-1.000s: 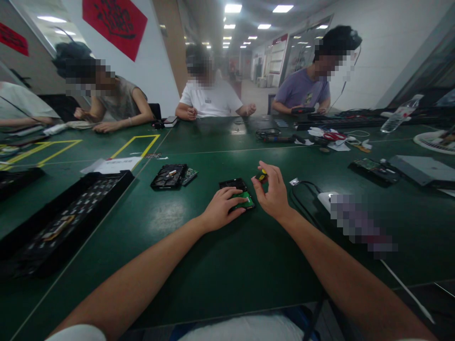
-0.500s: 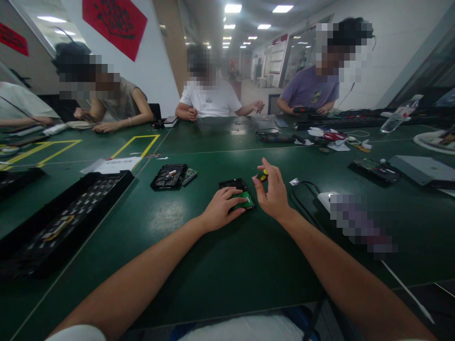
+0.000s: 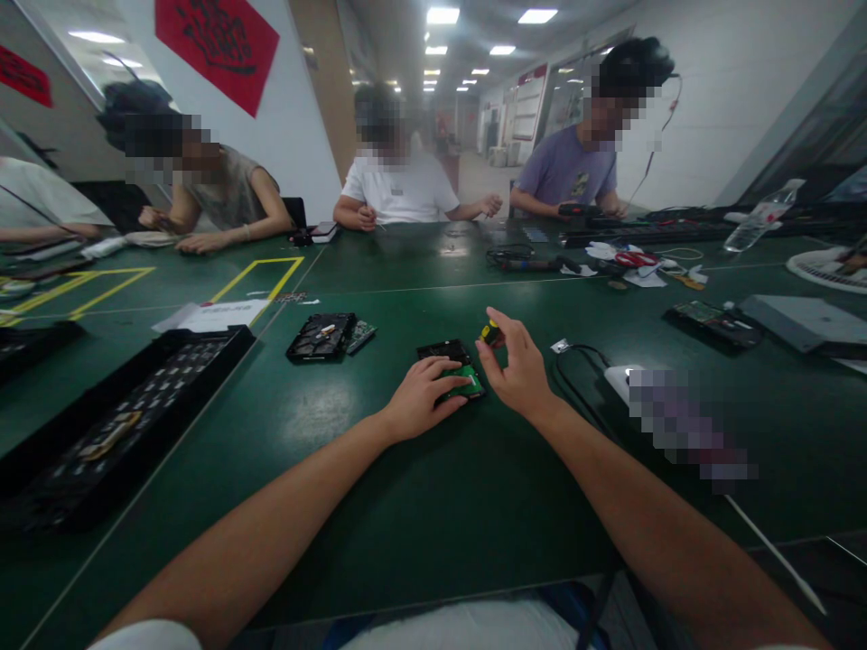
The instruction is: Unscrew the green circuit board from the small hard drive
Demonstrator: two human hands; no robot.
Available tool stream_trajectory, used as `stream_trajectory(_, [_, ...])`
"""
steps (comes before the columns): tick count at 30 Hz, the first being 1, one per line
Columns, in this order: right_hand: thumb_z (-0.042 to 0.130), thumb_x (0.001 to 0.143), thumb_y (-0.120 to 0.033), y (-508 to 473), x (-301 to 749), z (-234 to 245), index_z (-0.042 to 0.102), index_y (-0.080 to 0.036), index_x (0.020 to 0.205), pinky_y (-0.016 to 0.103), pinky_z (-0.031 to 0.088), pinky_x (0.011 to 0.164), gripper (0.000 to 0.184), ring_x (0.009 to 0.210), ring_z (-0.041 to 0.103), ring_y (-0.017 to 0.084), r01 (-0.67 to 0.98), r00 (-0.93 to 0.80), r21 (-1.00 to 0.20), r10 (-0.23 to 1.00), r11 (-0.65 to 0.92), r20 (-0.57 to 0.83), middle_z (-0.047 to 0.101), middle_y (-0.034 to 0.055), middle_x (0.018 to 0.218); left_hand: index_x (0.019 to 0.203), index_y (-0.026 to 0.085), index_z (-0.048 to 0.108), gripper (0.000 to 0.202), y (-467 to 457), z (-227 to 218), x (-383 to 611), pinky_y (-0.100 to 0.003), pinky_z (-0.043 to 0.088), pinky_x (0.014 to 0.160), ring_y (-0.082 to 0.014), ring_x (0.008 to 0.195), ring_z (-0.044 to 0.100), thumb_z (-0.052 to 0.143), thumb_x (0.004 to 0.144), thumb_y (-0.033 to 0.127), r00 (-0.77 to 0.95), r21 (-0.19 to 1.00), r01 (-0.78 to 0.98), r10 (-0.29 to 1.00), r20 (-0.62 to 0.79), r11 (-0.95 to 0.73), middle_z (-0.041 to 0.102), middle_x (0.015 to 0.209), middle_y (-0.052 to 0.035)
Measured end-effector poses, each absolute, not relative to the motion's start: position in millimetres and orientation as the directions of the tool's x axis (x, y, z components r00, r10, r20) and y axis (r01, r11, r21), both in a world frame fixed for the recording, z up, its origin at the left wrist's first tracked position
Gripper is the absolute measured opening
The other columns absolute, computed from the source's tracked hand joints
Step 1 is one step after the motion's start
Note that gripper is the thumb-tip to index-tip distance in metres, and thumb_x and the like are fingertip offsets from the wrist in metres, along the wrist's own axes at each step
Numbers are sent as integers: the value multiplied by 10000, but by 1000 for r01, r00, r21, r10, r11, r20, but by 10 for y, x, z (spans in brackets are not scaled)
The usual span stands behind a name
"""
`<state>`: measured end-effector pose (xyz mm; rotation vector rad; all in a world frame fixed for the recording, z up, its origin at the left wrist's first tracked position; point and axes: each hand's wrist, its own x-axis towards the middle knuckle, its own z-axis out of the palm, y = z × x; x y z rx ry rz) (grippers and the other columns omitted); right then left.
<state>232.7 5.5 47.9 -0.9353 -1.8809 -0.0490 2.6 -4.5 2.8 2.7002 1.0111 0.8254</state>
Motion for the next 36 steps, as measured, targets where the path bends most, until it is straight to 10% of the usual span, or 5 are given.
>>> stream_trajectory(7, [464,1050,-291,73,2322,471,253,-324,1618,495,579,1054,607,1215,678,257,571,-251,-406,623,713,741,584,101,1501,1341,308,683,369,-52,46,32,-585,439,1132,-335,1373,511,640,998,435,623,309,571,647,440,-761,613,1432,-94])
stream_trajectory(21, [557,1020,-347,90,2332,458,365,-328,1564,492,618,918,578,1001,668,251,601,-241,-357,588,715,772,659,92,1209,1339,315,683,365,-52,48,39,-582,434,1141,-328,1365,518,649,994,429,619,317,561,641,454,-765,617,1421,-89])
stream_trajectory(30, [439,1058,-318,114,2318,400,198,-321,1632,511,611,994,622,1136,713,257,533,-207,-459,635,711,744,604,122,1453,1343,309,678,369,-53,37,29,-586,434,1138,-335,1376,511,647,996,429,619,313,569,647,446,-760,615,1434,-89])
stream_trajectory(36, [550,1027,-366,96,2308,405,336,-330,1576,495,612,988,591,1068,720,253,580,-180,-415,608,701,773,626,115,1409,1346,317,678,371,-52,37,32,-589,431,1139,-339,1382,507,642,997,438,618,318,565,646,448,-761,616,1433,-89])
